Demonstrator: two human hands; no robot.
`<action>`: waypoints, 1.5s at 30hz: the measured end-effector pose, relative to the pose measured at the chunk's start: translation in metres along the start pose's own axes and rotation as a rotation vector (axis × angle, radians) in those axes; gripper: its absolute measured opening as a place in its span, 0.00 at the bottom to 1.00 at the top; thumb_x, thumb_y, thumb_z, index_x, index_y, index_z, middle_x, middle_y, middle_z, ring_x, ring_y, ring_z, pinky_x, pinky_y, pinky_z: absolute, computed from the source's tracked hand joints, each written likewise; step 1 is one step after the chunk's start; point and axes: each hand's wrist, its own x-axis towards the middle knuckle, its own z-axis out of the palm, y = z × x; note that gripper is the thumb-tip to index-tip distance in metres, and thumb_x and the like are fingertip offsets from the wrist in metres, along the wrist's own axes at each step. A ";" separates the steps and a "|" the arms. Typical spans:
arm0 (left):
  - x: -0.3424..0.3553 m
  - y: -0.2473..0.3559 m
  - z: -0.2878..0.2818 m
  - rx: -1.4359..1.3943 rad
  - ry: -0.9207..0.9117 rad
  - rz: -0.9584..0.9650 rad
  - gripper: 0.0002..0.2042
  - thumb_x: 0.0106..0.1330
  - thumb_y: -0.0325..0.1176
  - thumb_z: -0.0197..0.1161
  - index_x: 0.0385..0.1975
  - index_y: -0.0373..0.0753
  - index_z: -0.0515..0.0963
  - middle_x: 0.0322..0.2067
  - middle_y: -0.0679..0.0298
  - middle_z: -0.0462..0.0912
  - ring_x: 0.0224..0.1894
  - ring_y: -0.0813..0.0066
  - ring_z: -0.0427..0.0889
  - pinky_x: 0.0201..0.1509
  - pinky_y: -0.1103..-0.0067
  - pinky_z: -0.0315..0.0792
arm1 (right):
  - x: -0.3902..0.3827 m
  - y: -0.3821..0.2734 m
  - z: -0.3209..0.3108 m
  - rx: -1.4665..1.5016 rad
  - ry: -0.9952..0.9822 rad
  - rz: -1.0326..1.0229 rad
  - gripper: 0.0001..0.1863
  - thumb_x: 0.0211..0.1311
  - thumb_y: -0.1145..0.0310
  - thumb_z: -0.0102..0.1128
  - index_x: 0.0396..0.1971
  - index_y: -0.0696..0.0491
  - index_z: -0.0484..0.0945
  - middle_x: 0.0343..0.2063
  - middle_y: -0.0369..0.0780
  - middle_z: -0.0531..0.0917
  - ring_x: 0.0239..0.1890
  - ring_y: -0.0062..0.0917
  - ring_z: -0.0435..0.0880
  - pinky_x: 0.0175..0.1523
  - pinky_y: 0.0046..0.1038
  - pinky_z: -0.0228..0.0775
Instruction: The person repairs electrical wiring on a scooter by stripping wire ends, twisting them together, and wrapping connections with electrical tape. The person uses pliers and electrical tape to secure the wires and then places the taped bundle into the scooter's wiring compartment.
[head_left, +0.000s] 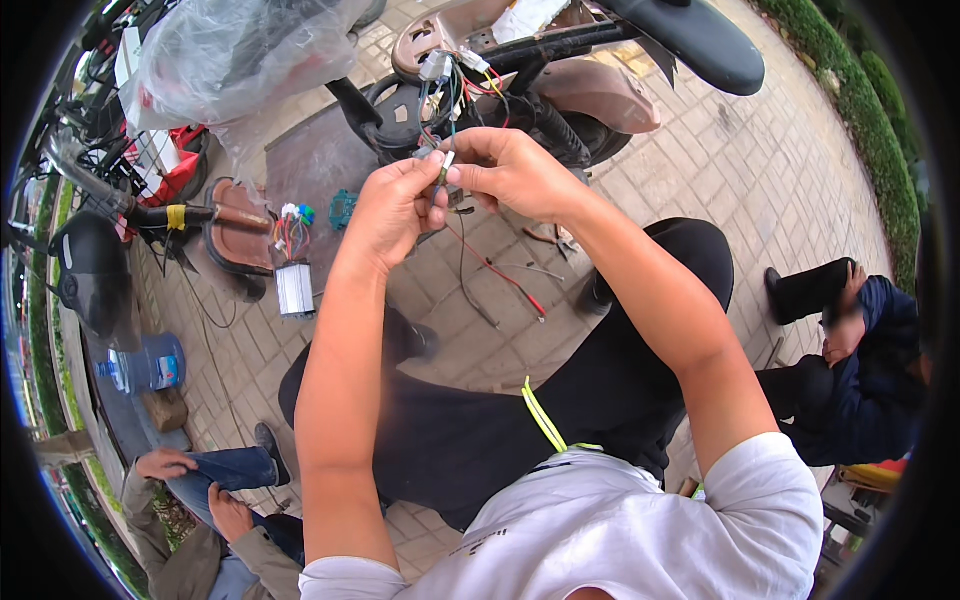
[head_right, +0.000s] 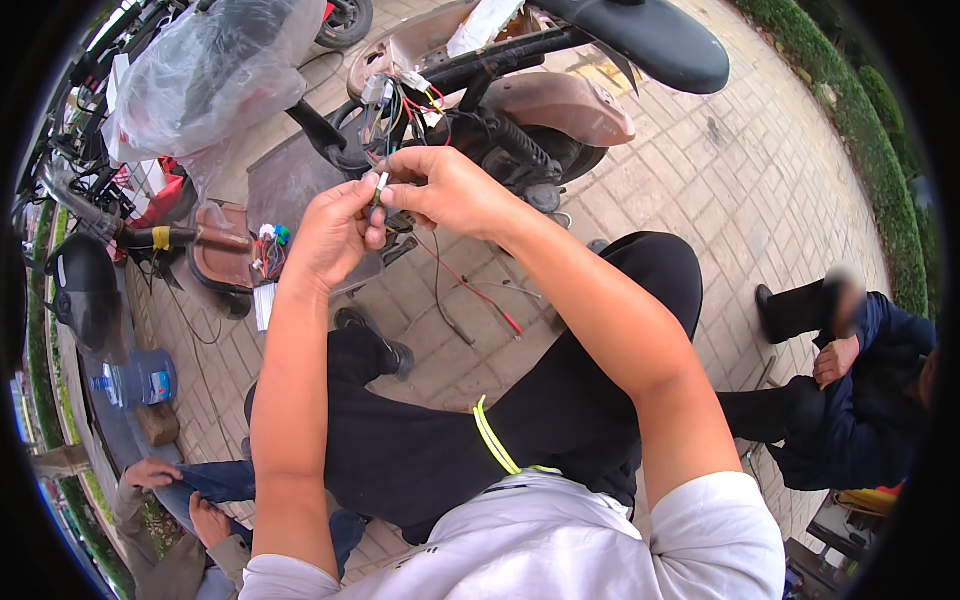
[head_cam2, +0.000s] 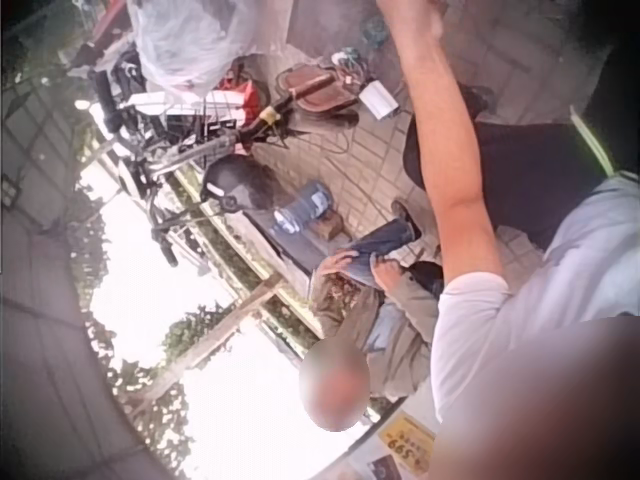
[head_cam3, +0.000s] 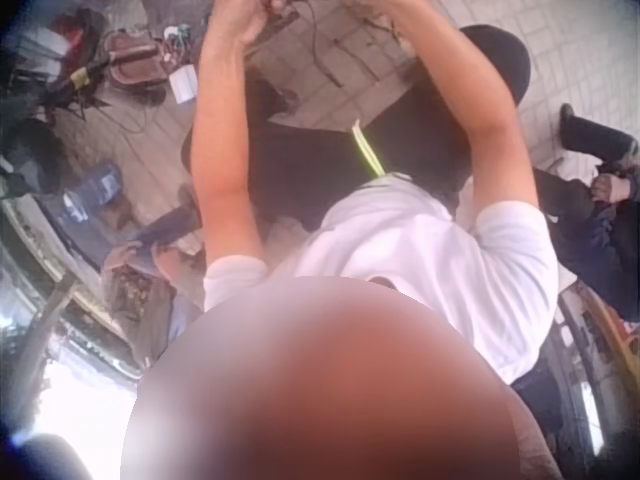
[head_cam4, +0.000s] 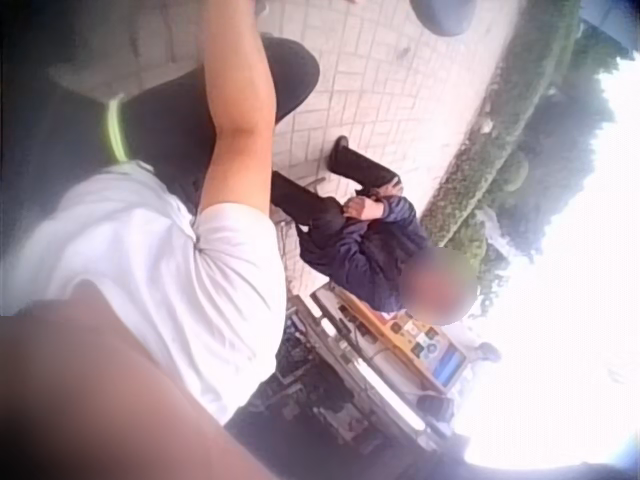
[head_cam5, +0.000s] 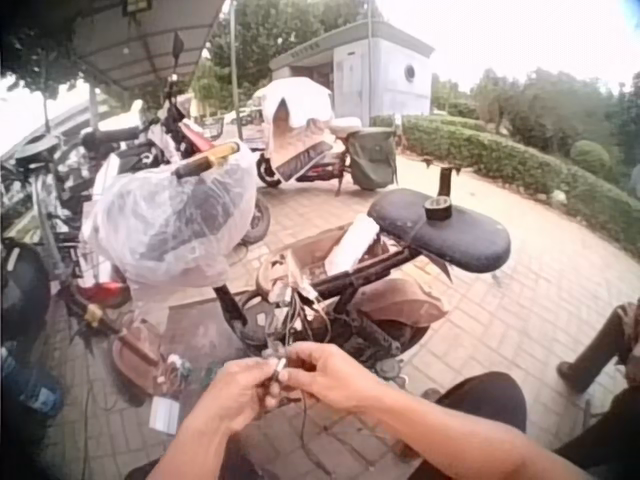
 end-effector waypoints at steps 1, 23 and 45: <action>0.001 0.002 -0.006 0.009 -0.040 -0.011 0.11 0.71 0.41 0.61 0.33 0.40 0.77 0.23 0.69 0.77 0.21 0.82 0.72 0.24 0.85 0.67 | -0.001 -0.001 0.001 0.026 -0.005 0.006 0.14 0.67 0.70 0.62 0.48 0.61 0.79 0.25 0.33 0.80 0.20 0.12 0.70 0.24 0.18 0.63; -0.015 -0.018 0.027 1.149 0.257 1.014 0.06 0.65 0.26 0.64 0.38 0.33 0.79 0.29 0.57 0.77 0.29 0.61 0.77 0.34 0.74 0.72 | -0.031 -0.014 -0.012 0.532 0.114 0.306 0.07 0.64 0.72 0.59 0.26 0.55 0.73 0.15 0.29 0.65 0.11 0.14 0.58 0.17 0.21 0.49; -0.020 -0.031 0.014 1.045 0.381 0.907 0.06 0.60 0.24 0.66 0.37 0.34 0.80 0.30 0.62 0.78 0.30 0.69 0.79 0.34 0.76 0.75 | -0.067 -0.109 -0.084 0.784 -0.028 -0.428 0.13 0.72 0.63 0.49 0.31 0.55 0.76 0.13 0.33 0.68 0.15 0.16 0.67 0.23 0.23 0.64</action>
